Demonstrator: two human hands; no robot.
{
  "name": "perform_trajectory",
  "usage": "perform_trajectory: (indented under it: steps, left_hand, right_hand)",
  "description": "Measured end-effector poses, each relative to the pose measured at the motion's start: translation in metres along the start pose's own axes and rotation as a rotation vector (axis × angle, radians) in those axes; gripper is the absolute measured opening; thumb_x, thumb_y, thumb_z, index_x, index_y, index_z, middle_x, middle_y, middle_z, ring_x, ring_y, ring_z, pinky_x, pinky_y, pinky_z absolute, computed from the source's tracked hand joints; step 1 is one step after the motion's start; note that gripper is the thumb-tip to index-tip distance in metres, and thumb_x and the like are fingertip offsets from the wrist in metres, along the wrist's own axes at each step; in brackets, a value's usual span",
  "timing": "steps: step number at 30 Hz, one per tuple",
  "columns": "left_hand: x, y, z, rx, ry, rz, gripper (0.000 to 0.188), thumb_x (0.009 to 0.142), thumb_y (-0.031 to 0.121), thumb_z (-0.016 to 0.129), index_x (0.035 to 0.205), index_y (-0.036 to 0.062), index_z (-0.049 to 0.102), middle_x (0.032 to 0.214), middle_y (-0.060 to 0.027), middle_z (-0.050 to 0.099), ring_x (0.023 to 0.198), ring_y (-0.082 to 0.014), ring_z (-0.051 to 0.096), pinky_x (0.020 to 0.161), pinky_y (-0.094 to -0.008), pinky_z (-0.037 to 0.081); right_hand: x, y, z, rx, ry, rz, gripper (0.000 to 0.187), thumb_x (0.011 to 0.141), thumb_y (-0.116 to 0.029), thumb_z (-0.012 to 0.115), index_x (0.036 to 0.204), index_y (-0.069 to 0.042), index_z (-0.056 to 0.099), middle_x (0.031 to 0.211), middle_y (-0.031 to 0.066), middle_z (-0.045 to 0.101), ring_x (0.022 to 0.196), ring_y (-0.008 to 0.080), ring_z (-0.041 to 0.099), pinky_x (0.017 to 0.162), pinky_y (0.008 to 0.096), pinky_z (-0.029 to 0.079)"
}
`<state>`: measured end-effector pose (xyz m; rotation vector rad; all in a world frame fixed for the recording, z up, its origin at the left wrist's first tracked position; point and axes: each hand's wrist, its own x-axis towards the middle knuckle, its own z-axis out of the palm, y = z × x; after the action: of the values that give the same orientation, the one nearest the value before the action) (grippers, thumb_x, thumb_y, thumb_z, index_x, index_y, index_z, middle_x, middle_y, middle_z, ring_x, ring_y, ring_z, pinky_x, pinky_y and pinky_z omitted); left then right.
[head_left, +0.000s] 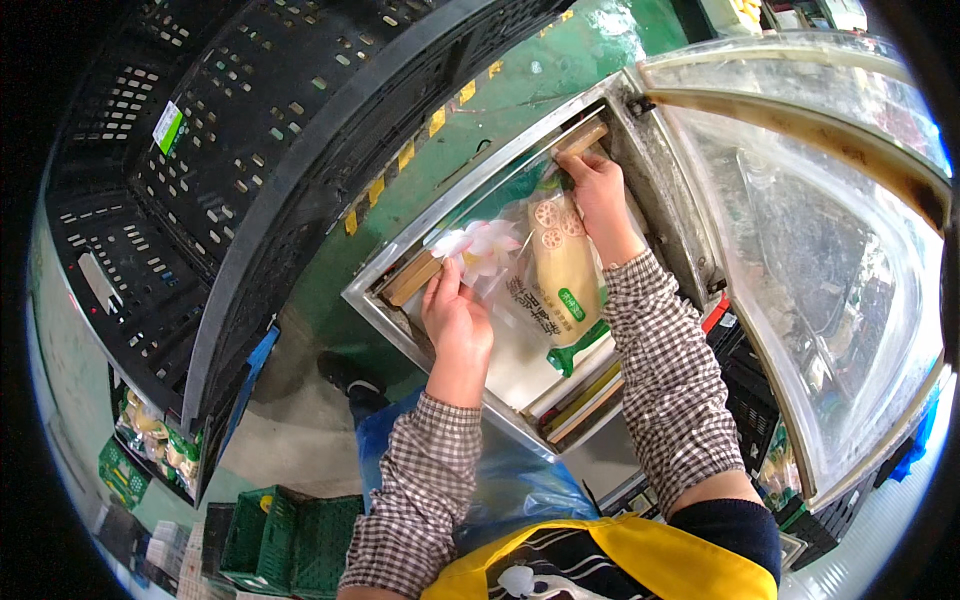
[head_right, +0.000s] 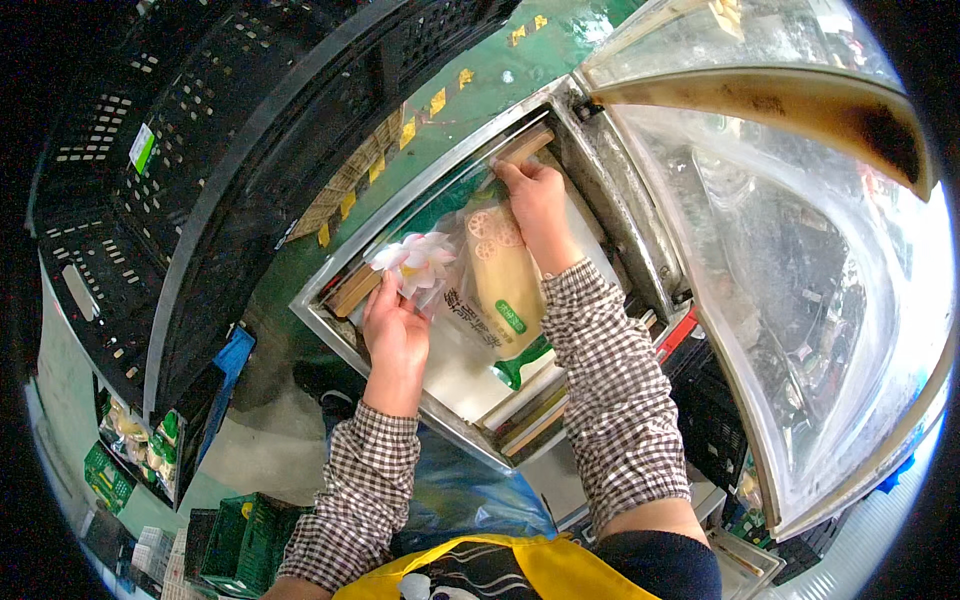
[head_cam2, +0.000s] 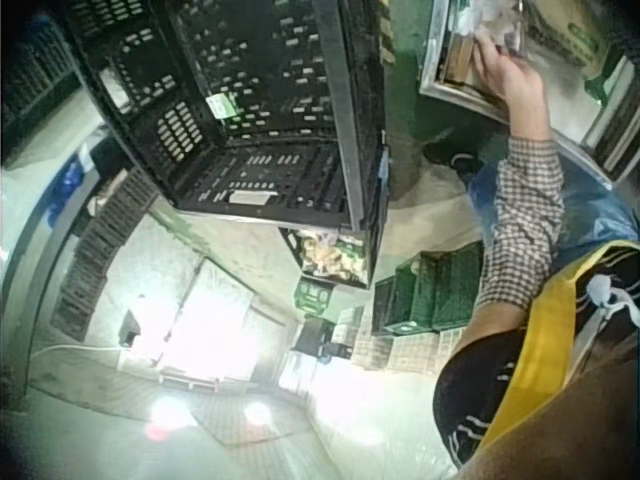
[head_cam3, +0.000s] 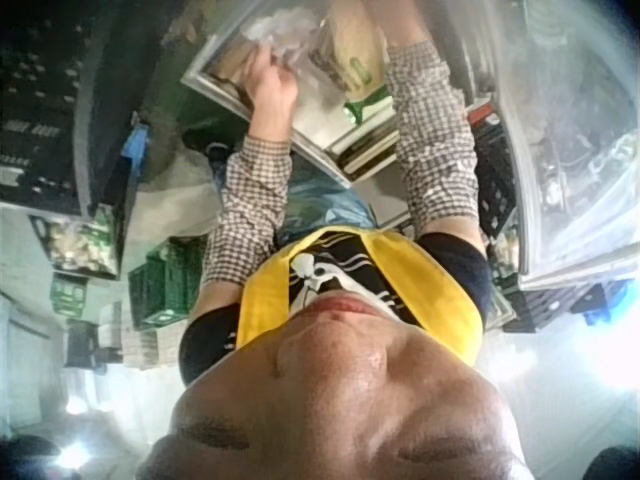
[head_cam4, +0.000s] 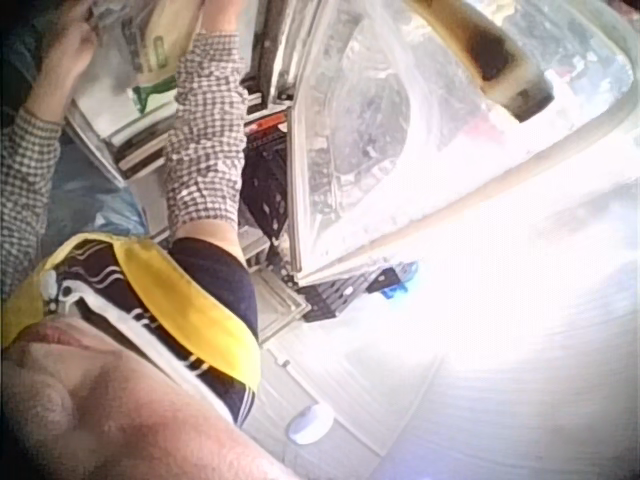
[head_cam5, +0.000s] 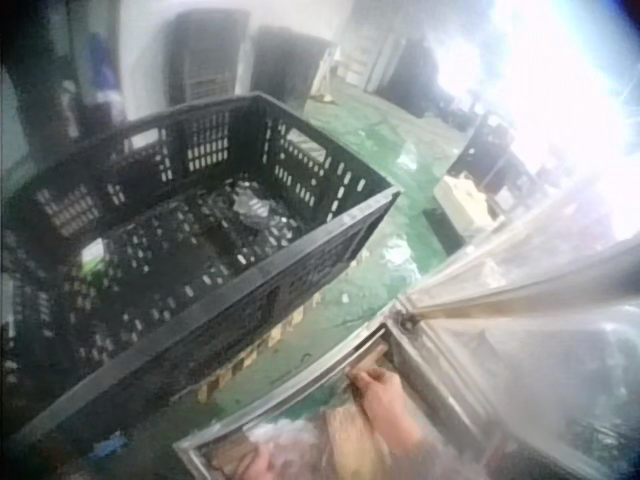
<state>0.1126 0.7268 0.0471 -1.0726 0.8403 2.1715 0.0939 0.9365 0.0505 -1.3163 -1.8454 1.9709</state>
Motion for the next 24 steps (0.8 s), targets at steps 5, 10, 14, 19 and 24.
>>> perform_trajectory:
  steps: [5, 10, 14, 19, 24]
  left_hand:
    - [-0.004, 0.004, 0.002, 0.022, 0.023, 0.001, 0.03, 0.091, 0.02, 0.048, 0.117, 0.0056, 0.048, 0.112, -0.0089, 0.054, 0.1, -0.0236, 0.056, 0.082, -0.042, 0.051]
    - [-0.005, 0.002, 0.002, 0.003, 0.024, 0.043, 0.028, 0.089, 0.019, 0.052, 0.114, 0.0056, 0.051, 0.109, -0.0078, 0.055, 0.097, -0.0218, 0.057, 0.08, -0.0404, 0.051]
    - [-0.008, 0.004, 0.005, 0.016, 0.023, 0.038, 0.025, 0.089, 0.019, 0.053, 0.109, 0.0046, 0.053, 0.106, -0.0069, 0.056, 0.093, -0.0202, 0.058, 0.077, -0.0368, 0.051]
    - [-0.006, 0.002, 0.002, 0.025, 0.061, 0.063, 0.022, 0.089, 0.018, 0.054, 0.105, 0.0044, 0.055, 0.104, -0.0059, 0.058, 0.09, -0.019, 0.058, 0.077, -0.0346, 0.05]
    - [-0.003, 0.003, -0.003, 0.105, 0.062, 0.076, 0.02, 0.088, 0.018, 0.055, 0.1, 0.0015, 0.056, 0.097, -0.0069, 0.058, 0.082, -0.0164, 0.059, 0.073, -0.0305, 0.051]
  right_hand:
    - [-0.017, -0.022, 0.013, -1.023, 0.249, -0.413, 0.013, 0.074, -0.015, 0.065, 0.081, -0.003, 0.062, 0.069, 0.0106, 0.06, 0.061, 0.0267, 0.058, 0.058, 0.0355, 0.047]
    - [-0.028, -0.031, 0.02, -1.143, -0.154, -1.118, 0.025, 0.069, -0.013, 0.063, 0.094, -0.008, 0.063, 0.098, 0.0077, 0.059, 0.092, 0.0267, 0.055, 0.08, 0.0372, 0.045]
    - [-0.033, -0.019, 0.017, -1.128, -0.223, -1.046, 0.021, 0.071, -0.012, 0.062, 0.092, -0.008, 0.064, 0.1, 0.0061, 0.059, 0.093, 0.0249, 0.056, 0.082, 0.0355, 0.046]
    - [-0.04, -0.015, 0.013, -0.916, -0.223, -0.906, 0.019, 0.074, -0.014, 0.061, 0.091, -0.007, 0.065, 0.102, 0.0064, 0.059, 0.094, 0.0239, 0.056, 0.084, 0.034, 0.046]
    - [-0.051, -0.02, 0.016, -1.189, -0.241, -1.038, 0.023, 0.077, -0.017, 0.059, 0.097, -0.007, 0.065, 0.103, 0.0067, 0.059, 0.095, 0.0243, 0.056, 0.087, 0.034, 0.044]
